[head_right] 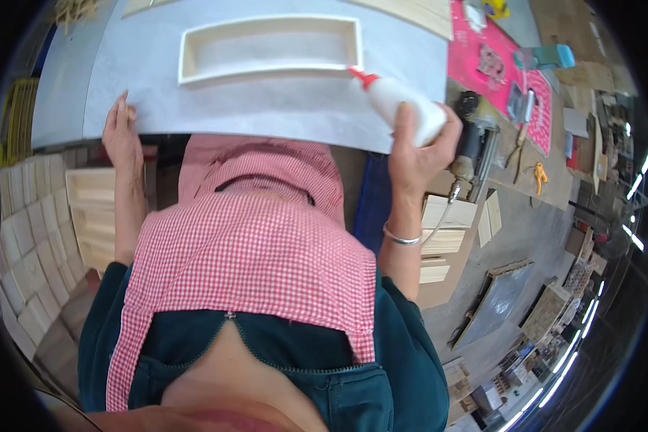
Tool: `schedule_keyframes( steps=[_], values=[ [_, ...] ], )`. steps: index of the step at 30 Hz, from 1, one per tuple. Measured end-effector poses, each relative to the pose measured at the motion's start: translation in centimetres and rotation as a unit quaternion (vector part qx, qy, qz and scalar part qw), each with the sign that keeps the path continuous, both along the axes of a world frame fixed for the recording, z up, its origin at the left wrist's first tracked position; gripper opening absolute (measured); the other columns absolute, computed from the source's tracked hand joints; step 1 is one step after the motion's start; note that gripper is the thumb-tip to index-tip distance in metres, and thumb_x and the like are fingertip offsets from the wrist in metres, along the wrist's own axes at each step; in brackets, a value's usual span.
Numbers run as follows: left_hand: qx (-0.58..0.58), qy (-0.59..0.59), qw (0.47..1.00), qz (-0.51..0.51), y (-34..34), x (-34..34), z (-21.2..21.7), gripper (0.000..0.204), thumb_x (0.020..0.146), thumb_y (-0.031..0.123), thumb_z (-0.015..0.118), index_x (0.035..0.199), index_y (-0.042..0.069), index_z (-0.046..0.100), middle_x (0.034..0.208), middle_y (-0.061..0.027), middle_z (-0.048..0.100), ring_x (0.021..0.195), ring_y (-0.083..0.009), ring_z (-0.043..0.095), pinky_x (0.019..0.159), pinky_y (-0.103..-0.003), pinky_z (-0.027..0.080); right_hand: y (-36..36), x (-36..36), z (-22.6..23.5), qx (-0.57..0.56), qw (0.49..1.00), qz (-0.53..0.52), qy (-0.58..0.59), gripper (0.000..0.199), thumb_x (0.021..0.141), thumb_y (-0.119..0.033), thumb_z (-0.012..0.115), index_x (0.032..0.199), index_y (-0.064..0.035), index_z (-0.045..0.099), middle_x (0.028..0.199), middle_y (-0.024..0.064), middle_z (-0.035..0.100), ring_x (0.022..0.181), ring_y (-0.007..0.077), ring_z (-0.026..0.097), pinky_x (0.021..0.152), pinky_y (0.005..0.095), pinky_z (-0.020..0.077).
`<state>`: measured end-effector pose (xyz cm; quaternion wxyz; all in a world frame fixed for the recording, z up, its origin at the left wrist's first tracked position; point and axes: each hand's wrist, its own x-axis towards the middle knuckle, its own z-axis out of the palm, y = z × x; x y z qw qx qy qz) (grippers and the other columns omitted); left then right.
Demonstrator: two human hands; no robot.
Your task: Assembling wooden boxes by applying glue and using a pneumatic nail gun to join wooden boards.
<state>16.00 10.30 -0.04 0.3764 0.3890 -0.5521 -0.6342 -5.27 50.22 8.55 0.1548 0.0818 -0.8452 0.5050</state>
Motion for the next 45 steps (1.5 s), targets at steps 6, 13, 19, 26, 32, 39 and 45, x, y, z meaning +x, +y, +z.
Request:
schedule_keyframes(
  steps=[6,13,19,26,32,39,45],
  values=[
    [0.016,-0.102,0.993,0.058,1.9,-1.0,2.8,0.031,0.102,0.016,0.059,0.127,0.000,0.065,0.087,0.0001,0.053,0.081,-0.0084,0.048,0.081,-0.019,0.041,0.6,-4.3,-2.3,-0.112,0.991,-0.023,0.072,0.042,0.089,-0.020,0.075,0.116,0.0010,0.052,0.100,0.0138,0.060,0.085,0.0234,0.061,0.075,0.0332,0.0539],
    [-0.013,-0.120,0.992,-0.024,-1.3,0.1,0.1,0.044,0.096,0.010,0.067,0.136,-0.006,0.056,0.117,-0.0120,0.066,0.105,-0.0133,0.060,0.095,-0.022,0.046,7.5,-23.7,-5.1,0.137,0.972,-0.165,0.094,0.046,0.071,-0.026,0.081,0.095,-0.0034,0.050,0.096,0.0125,0.055,0.085,0.0250,0.056,0.076,0.0348,0.0487],
    [0.025,-0.092,0.994,-0.059,-1.4,-1.3,1.1,0.044,0.098,0.013,0.064,0.135,-0.009,0.054,0.128,-0.0176,0.065,0.113,-0.0185,0.062,0.100,-0.024,0.047,6.1,-31.7,-5.8,0.254,0.930,-0.264,-0.004,0.046,0.085,-0.042,0.064,0.104,-0.0005,0.068,0.099,0.0231,0.071,0.083,0.0426,0.067,0.071,0.0517,0.0533],
    [0.033,-0.136,0.987,-0.078,-5.0,-1.3,1.2,0.043,0.101,0.016,0.062,0.134,-0.010,0.054,0.106,-0.0126,0.066,0.097,-0.0184,0.062,0.089,-0.023,0.049,13.6,-23.1,0.0,0.002,0.985,-0.167,-0.038,0.061,0.083,-0.039,0.070,0.123,0.0057,0.058,0.111,0.0238,0.068,0.099,0.0430,0.065,0.088,0.0476,0.0510],
    [0.011,-0.145,0.981,-0.130,-6.1,-2.8,0.6,0.040,0.101,0.016,0.062,0.133,-0.007,0.057,0.093,-0.0086,0.061,0.086,-0.0174,0.059,0.085,-0.024,0.049,37.1,-4.4,-16.0,0.165,0.823,-0.539,-0.070,0.046,0.086,-0.039,0.070,0.094,0.0064,0.067,0.091,0.0244,0.070,0.082,0.0385,0.068,0.077,0.0453,0.0551],
    [0.033,-0.150,0.987,-0.044,-5.2,-3.0,0.4,0.036,0.101,0.015,0.062,0.132,-0.003,0.060,0.087,-0.0067,0.058,0.081,-0.0155,0.055,0.083,-0.023,0.048,34.0,-0.1,-22.4,0.247,0.743,-0.417,-0.461,0.077,0.087,-0.066,0.059,0.102,0.0089,0.070,0.105,0.0247,0.070,0.099,0.0397,0.069,0.084,0.0461,0.0560],
    [0.043,-0.120,0.990,-0.056,-5.3,-2.0,-0.3,0.037,0.100,0.013,0.062,0.134,-0.003,0.059,0.097,-0.0077,0.059,0.086,-0.0155,0.057,0.085,-0.022,0.048,36.7,-1.6,-26.1,0.322,0.734,-0.312,-0.510,0.081,0.087,-0.073,0.049,0.111,-0.0001,0.074,0.113,0.0206,0.071,0.105,0.0386,0.067,0.088,0.0471,0.0538]
  ],
)
